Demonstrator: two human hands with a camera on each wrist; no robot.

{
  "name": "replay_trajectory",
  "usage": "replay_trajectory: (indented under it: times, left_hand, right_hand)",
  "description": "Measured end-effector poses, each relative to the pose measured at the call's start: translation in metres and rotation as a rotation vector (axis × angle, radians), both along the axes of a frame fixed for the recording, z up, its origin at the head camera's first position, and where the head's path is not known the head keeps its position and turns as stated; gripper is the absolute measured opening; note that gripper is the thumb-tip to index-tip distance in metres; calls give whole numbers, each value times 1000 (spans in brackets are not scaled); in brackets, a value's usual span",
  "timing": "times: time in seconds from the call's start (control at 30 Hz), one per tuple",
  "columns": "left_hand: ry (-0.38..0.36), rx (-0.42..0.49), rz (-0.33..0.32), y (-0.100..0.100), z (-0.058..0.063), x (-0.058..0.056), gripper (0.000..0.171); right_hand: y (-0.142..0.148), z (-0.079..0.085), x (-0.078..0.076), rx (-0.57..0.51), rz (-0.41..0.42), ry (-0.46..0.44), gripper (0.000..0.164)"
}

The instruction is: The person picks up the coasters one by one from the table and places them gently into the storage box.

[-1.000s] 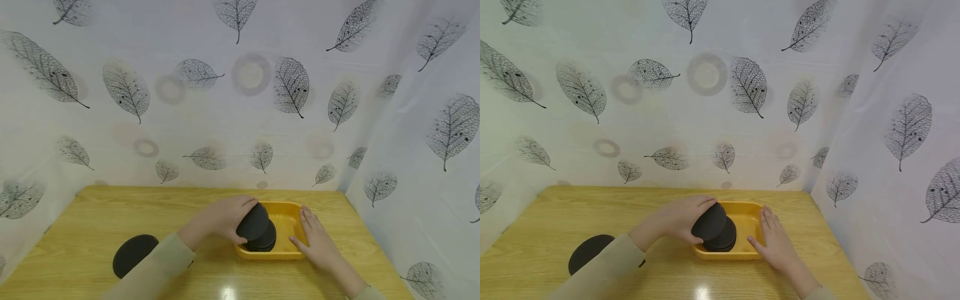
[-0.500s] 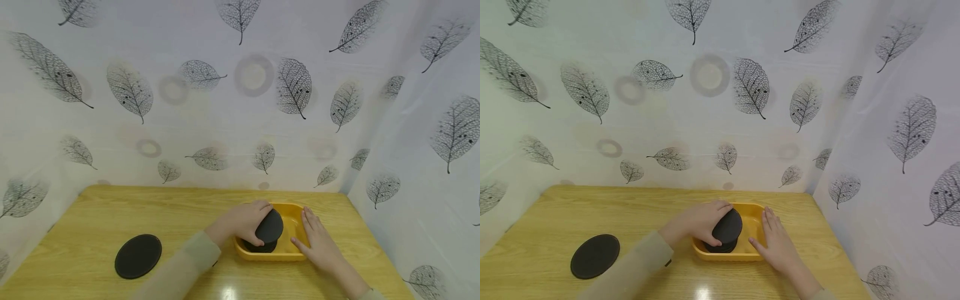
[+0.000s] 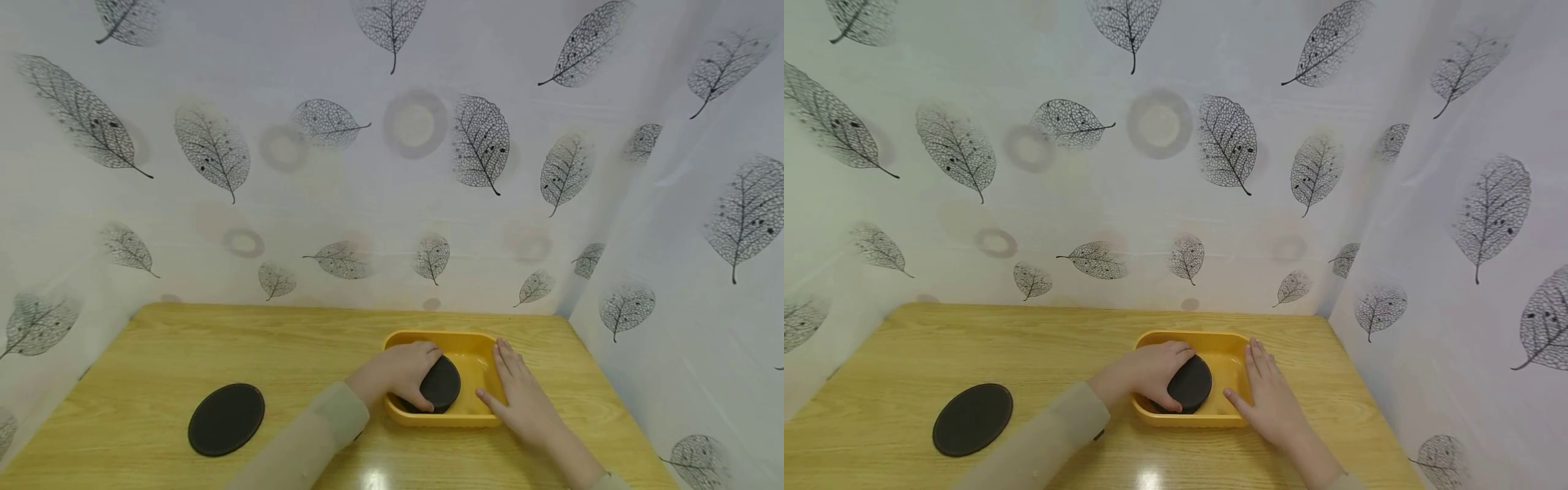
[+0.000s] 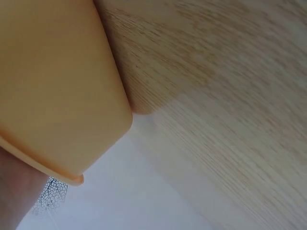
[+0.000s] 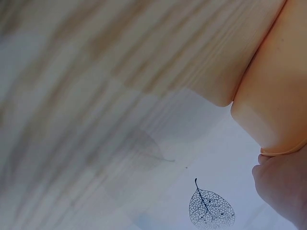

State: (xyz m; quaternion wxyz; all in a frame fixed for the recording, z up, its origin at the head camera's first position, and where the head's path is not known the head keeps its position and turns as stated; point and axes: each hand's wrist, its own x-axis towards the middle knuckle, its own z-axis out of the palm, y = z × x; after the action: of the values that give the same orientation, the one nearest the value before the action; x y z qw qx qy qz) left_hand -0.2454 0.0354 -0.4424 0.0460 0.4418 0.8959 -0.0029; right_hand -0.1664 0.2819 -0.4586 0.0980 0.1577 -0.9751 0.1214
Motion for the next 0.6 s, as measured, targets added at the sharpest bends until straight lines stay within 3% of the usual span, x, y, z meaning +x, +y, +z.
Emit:
replay_trajectory:
  times: [0.37, 0.6]
  left_hand:
    - [-31, -6, 14, -2, 1, 1, 100]
    - [20, 42, -45, -12, 7, 5, 95]
  right_hand:
    - [1, 1, 0, 5, -6, -13, 84]
    - [-1, 0, 2, -8, -16, -12, 83]
